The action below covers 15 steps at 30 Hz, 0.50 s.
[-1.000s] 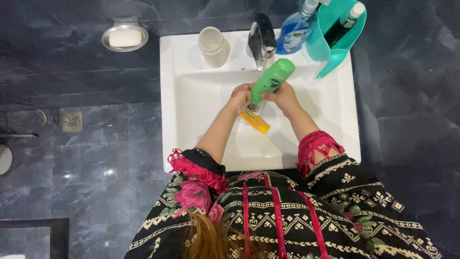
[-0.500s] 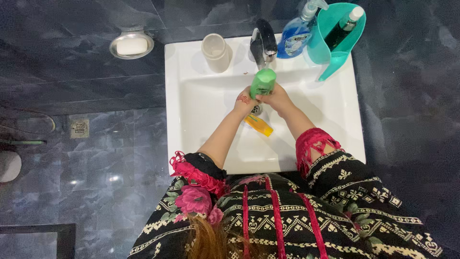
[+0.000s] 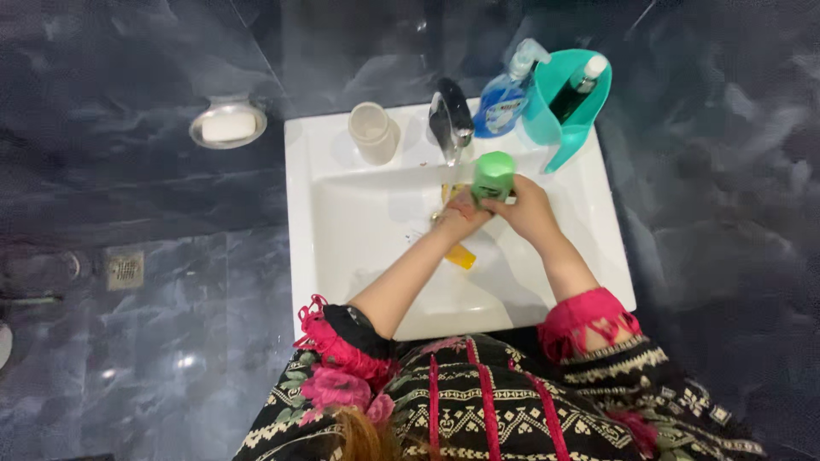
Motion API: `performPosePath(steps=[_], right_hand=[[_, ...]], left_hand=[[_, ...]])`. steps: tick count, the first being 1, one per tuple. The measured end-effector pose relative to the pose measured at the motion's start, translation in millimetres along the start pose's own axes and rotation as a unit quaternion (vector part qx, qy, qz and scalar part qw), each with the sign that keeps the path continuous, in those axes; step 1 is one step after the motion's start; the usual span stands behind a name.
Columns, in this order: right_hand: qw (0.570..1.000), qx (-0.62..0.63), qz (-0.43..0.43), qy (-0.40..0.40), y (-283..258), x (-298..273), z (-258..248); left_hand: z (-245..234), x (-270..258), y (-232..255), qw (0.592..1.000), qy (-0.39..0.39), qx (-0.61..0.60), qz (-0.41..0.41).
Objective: The person washes several small plastic bottles and a toothbrush in a bathroom sink using a sponge and running water. They scrub each item individually, rinse them, and place them on the sink counter or a nearby shelf.
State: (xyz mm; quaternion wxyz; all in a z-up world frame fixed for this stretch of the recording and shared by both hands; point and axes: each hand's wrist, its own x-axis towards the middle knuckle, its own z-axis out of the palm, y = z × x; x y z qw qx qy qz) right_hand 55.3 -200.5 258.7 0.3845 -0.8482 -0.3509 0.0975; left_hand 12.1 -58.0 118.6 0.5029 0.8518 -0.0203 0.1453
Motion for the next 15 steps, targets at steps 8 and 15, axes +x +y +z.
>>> performPosePath(steps=[8, 15], right_hand=[[0.984, 0.002, -0.099, 0.151, -70.1, -17.8, -83.9], [0.981, 0.106, -0.020, 0.164, -105.5, -10.1, -120.6]], left_hand=[[-49.8, 11.2, 169.7, 0.974, 0.176, 0.110, 0.090], [-80.5, 42.4, 224.9, 0.954, 0.156, 0.224, 0.127]])
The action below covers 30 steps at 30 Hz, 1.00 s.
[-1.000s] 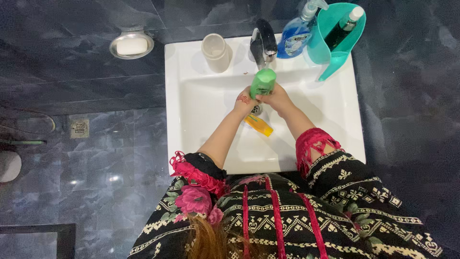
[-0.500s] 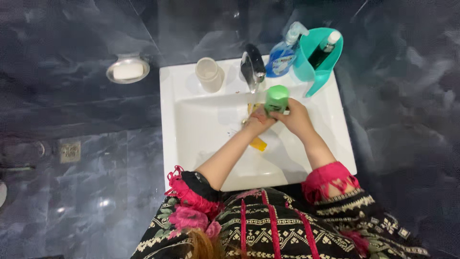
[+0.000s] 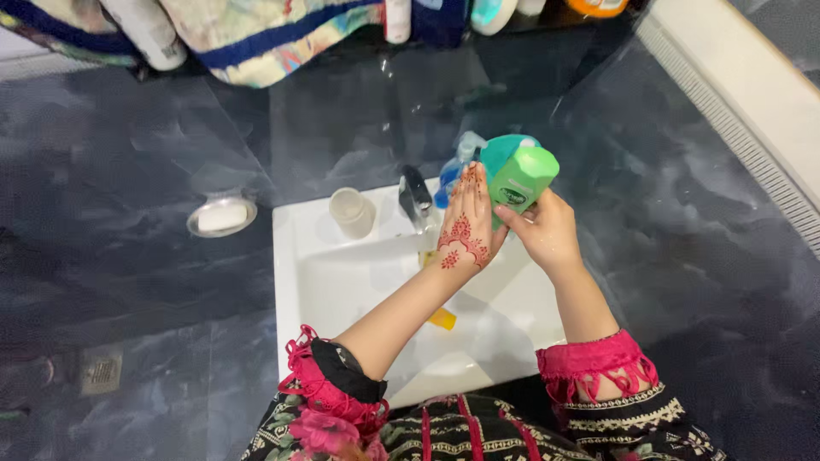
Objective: The person washes several small plastic bottles and a toothbrush in a bathroom sink using a sponge and running water. They scrub each item individually, rinse them, and place them on the sink counter or a nearby shelf.
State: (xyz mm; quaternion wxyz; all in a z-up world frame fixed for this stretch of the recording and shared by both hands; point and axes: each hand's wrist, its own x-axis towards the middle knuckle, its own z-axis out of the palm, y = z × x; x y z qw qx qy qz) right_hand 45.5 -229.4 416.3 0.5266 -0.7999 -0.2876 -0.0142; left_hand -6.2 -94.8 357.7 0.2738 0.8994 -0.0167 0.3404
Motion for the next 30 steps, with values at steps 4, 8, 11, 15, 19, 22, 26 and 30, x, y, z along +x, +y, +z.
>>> performPosePath(steps=[4, 8, 11, 15, 19, 22, 26, 30], right_hand=[[0.998, -0.041, -0.049, 0.023, -21.1, 18.0, -18.2], [0.995, -0.060, -0.065, 0.052, -36.3, 41.9, -35.0], [0.990, -0.057, -0.106, 0.076, -39.4, 60.2, -45.6], [0.976, -0.080, -0.169, 0.108, -42.8, 87.6, -61.2], [0.962, -0.112, -0.203, 0.142, -50.7, 116.1, -74.7], [0.956, -0.123, -0.206, 0.170, -60.6, 139.7, -79.7], [0.945, -0.120, -0.234, 0.197, -71.1, 170.4, -80.7], [0.936, -0.132, -0.254, 0.206, -78.4, 192.7, -74.8]], left_hand=[[-2.8, 33.1, 4.1, 0.999, 0.020, 0.018, 0.046], [-7.0, 67.6, 14.0, 0.995, 0.042, 0.039, 0.079], [-15.9, 95.1, 25.7, 0.996, 0.023, 0.052, 0.070], [-24.4, 132.5, 41.9, 0.997, 0.008, 0.063, 0.047], [-20.9, 164.7, 41.2, 0.993, 0.051, 0.079, 0.073], [-12.7, 191.8, 33.2, 0.989, 0.090, 0.074, 0.092], [-5.6, 210.9, 27.2, 0.979, 0.144, 0.078, 0.123], [-12.5, 208.6, 30.6, 0.983, 0.104, 0.112, 0.104]])
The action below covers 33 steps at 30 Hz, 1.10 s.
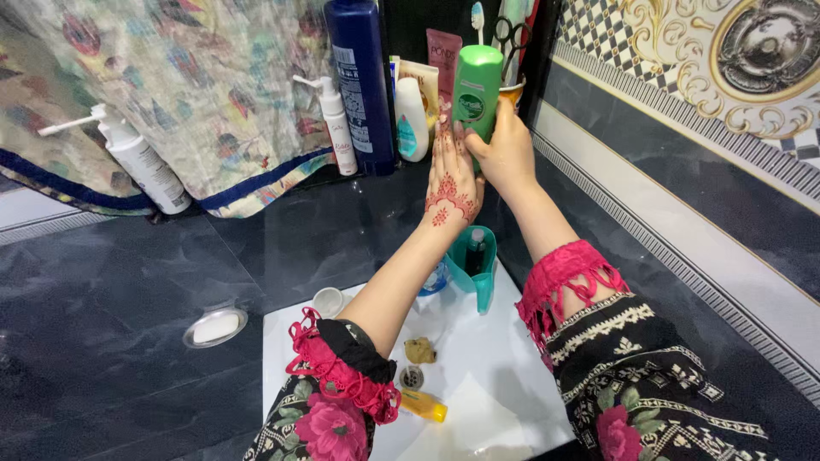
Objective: The person washes several small plastic bottles and a toothbrush in a bathroom sink using a sponge and running water. They scrub each item individually, rinse them, and place them on the sink counter or a nearby shelf.
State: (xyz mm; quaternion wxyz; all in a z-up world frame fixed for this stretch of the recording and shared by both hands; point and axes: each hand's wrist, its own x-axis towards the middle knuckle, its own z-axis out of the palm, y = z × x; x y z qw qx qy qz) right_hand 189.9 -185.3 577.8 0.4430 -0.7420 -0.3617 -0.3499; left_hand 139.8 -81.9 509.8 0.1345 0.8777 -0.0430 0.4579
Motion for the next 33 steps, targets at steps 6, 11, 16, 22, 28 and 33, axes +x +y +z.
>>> performPosePath(steps=[6, 11, 16, 22, 28, 33], right_hand=[[0.999, 0.013, 0.033, -0.023, 5.3, 10.4, 14.8], [0.999, 0.040, -0.030, 0.011, 15.1, 16.3, 15.3], [0.998, 0.050, -0.024, -0.002, 26.0, 21.4, 20.4], [0.993, 0.097, -0.071, -0.013, 35.9, 19.7, 24.0], [0.997, 0.064, -0.037, -0.011, 35.8, 0.5, 28.8], [0.999, 0.045, 0.019, 0.003, 40.7, -2.5, 39.9]], left_hand=[[-4.6, -3.8, -3.1, 0.999, -0.028, 0.017, -0.022], [-3.8, -0.9, -12.1, 0.999, -0.012, 0.025, 0.018], [6.8, -1.6, -14.3, 0.998, -0.030, 0.046, 0.021], [19.1, 0.7, -14.3, 0.994, -0.077, 0.078, 0.001], [14.0, -2.1, -9.6, 0.989, -0.103, 0.107, -0.022], [11.8, 0.4, -9.6, 0.985, -0.118, 0.124, -0.030]])
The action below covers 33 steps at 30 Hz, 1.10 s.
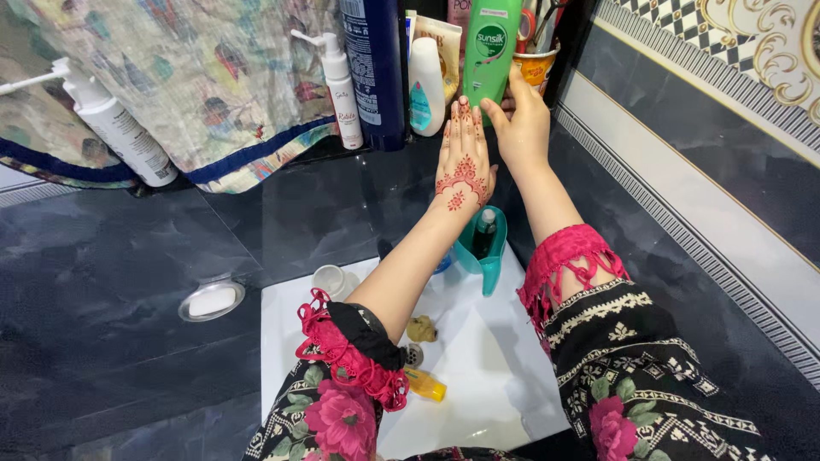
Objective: The person washes several small plastic bottles and a toothbrush in a bathroom sink using a sponge and running water. They scrub each item individually, rinse them, and place them on the sink counter or a nearby shelf.
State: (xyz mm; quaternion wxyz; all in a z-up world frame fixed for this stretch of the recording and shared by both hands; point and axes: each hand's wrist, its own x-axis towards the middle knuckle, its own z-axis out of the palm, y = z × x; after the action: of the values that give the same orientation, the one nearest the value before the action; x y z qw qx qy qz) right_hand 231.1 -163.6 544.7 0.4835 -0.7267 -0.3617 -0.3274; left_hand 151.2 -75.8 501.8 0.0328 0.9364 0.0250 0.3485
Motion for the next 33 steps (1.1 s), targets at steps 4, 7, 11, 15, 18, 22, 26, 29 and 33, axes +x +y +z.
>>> performPosePath(steps=[4, 7, 11, 15, 18, 22, 26, 29, 33], right_hand=[[1.000, 0.009, -0.022, 0.010, 9.1, -3.5, 10.0], [0.999, 0.011, -0.041, 0.025, 14.2, -5.5, 16.7], [0.998, 0.002, -0.054, 0.037, 14.0, -5.9, 20.6], [0.998, 0.000, -0.043, 0.039, 9.8, -7.3, 21.3], [0.998, -0.009, -0.045, 0.041, 10.6, -9.7, 21.0], [0.996, 0.057, -0.050, 0.055, 14.7, -17.5, 20.8], [0.993, 0.081, -0.024, 0.086, 5.7, -49.8, 9.2], [0.997, 0.020, -0.038, 0.058, -14.9, -91.8, -6.3], [0.989, -0.083, -0.114, 0.032, -39.8, -137.1, -8.6]], left_hand=[[2.3, -0.9, -1.0, 0.998, -0.040, 0.046, -0.002], [8.6, 0.8, -1.5, 0.995, -0.032, 0.100, 0.002], [10.4, 0.7, -2.1, 0.995, -0.032, 0.096, 0.004], [4.2, 1.1, -0.5, 0.994, -0.043, 0.098, -0.007], [2.3, -0.2, -1.2, 0.995, -0.044, 0.093, -0.006], [18.3, -16.6, -5.2, 0.993, -0.012, 0.114, 0.023], [41.3, -50.8, -4.5, 0.988, 0.119, 0.093, 0.040], [33.2, -89.7, 0.5, 0.997, 0.067, -0.015, 0.033], [11.8, -126.4, 5.6, 0.997, 0.033, -0.067, 0.010]])
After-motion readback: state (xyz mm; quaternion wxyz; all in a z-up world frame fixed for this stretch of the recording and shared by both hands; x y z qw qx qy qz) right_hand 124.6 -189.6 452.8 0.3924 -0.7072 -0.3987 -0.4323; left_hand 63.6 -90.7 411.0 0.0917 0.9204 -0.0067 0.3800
